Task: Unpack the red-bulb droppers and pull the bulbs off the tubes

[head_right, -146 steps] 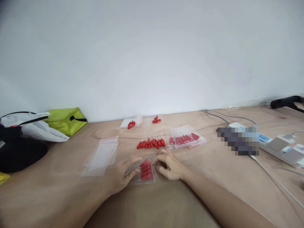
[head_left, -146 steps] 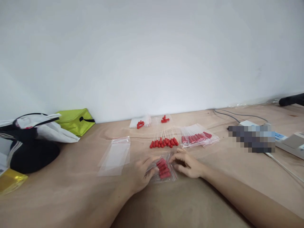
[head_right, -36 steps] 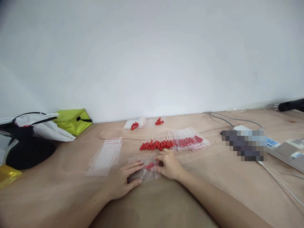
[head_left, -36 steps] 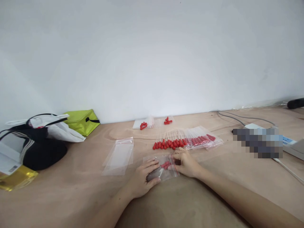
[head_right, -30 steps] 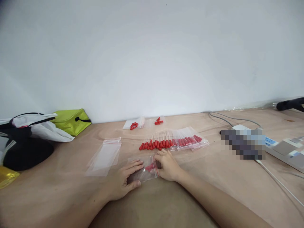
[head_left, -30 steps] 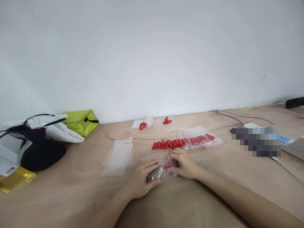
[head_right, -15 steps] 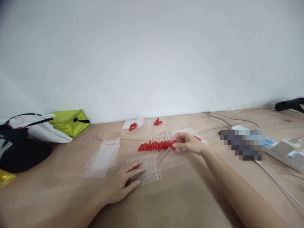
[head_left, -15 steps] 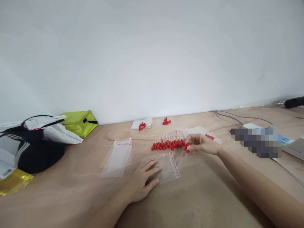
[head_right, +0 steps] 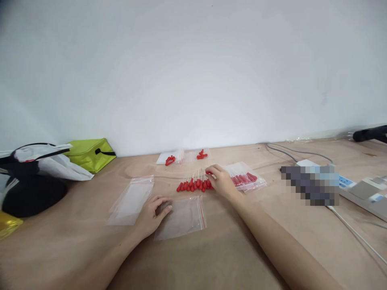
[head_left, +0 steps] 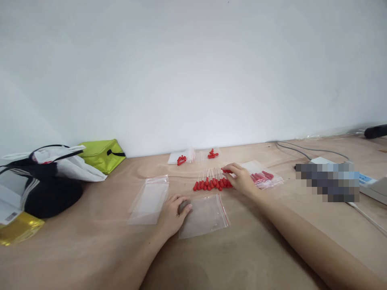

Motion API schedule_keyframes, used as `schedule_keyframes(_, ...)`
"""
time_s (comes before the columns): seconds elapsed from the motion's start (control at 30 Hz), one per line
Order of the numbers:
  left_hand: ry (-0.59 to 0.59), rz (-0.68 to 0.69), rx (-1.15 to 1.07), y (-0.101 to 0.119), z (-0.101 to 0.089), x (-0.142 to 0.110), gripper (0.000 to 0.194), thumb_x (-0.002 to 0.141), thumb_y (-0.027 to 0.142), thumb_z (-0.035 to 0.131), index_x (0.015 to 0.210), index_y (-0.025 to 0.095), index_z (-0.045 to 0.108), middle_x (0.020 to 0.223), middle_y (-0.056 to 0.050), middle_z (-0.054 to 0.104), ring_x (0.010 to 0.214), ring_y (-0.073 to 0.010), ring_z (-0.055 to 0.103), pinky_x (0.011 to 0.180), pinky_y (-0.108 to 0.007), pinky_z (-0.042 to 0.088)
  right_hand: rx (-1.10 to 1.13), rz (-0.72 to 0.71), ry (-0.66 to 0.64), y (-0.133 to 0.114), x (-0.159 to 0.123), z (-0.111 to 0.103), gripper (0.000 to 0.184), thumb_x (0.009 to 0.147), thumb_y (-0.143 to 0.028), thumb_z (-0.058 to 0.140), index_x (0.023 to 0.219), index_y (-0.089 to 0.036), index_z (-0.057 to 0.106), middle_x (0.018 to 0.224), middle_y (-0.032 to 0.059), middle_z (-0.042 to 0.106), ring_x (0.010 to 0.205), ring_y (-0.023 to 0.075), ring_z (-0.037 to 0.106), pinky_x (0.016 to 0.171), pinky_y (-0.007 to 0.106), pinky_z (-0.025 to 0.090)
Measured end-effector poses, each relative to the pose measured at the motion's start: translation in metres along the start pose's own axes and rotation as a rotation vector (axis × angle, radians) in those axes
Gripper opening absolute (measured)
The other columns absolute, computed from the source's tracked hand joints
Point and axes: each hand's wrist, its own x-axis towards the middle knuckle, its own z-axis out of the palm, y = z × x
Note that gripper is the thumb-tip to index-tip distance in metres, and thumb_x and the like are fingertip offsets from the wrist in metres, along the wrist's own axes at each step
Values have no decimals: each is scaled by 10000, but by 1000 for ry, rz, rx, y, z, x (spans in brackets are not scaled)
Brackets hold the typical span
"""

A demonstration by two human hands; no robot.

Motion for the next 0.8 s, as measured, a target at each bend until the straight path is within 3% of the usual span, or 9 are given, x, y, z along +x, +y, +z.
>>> schedule_keyframes(0.1, -13, -30, 29, 5, 0, -2, 242, 787, 368, 492, 941, 207, 588, 922, -37, 596, 891, -195, 537, 793, -349, 412, -90, -92, -93, 0, -5, 12, 199, 827, -206, 418, 874, -203, 612, 882, 72, 599, 818, 166, 570, 720, 298, 458)
schedule_keyframes(0.3, -91, -41, 80, 16, -5, -4, 185, 786, 359, 472, 759, 189, 539, 783, -22, 566, 793, -186, 535, 704, -327, 423, -250, -69, -300, -11, -11, 8, 259, 854, -326, 416, 931, -214, 636, 902, 70, 619, 824, 178, 540, 731, 323, 371)
schedule_keyframes(0.43, -73, 6, 60, 17, -6, -9, 215, 821, 361, 397, 718, 200, 496, 750, -10, 571, 748, -172, 543, 695, -316, 425, -362, 52, -157, -17, -18, 2, 282, 849, -372, 418, 865, -219, 655, 878, 65, 632, 838, 185, 510, 754, 337, 289)
schedule_keyframes(0.53, 42, -40, 6, 6, -12, -12, 220, 819, 385, 365, 734, 208, 464, 664, 3, 568, 662, -166, 555, 657, -305, 435, -481, 183, -23, -13, -24, -9, 286, 840, -368, 417, 823, -213, 656, 876, 71, 633, 862, 203, 493, 785, 362, 251)
schedule_keyframes(0.67, 404, -281, -93, -28, -36, -14, 191, 756, 393, 388, 814, 210, 391, 672, -8, 577, 656, -180, 586, 575, -272, 450, -700, 442, -29, 3, -20, -39, 299, 814, -401, 411, 839, -214, 643, 907, 84, 623, 922, 262, 486, 813, 437, 238)
schedule_keyframes(0.73, 447, -474, -24, -46, -50, -16, 187, 730, 369, 407, 818, 207, 378, 718, -32, 602, 656, -196, 592, 547, -278, 444, -779, 602, -104, 13, -14, -55, 348, 768, -476, 445, 887, -202, 624, 923, 104, 616, 941, 298, 489, 797, 463, 264)
schedule_keyframes(0.8, 371, -655, 124, -57, -60, -19, 167, 729, 336, 415, 823, 200, 393, 758, -52, 614, 667, -219, 597, 569, -305, 445, -794, 736, -206, 24, -8, -68, 451, 702, -555, 482, 923, -180, 602, 920, 119, 615, 924, 310, 511, 774, 460, 305)
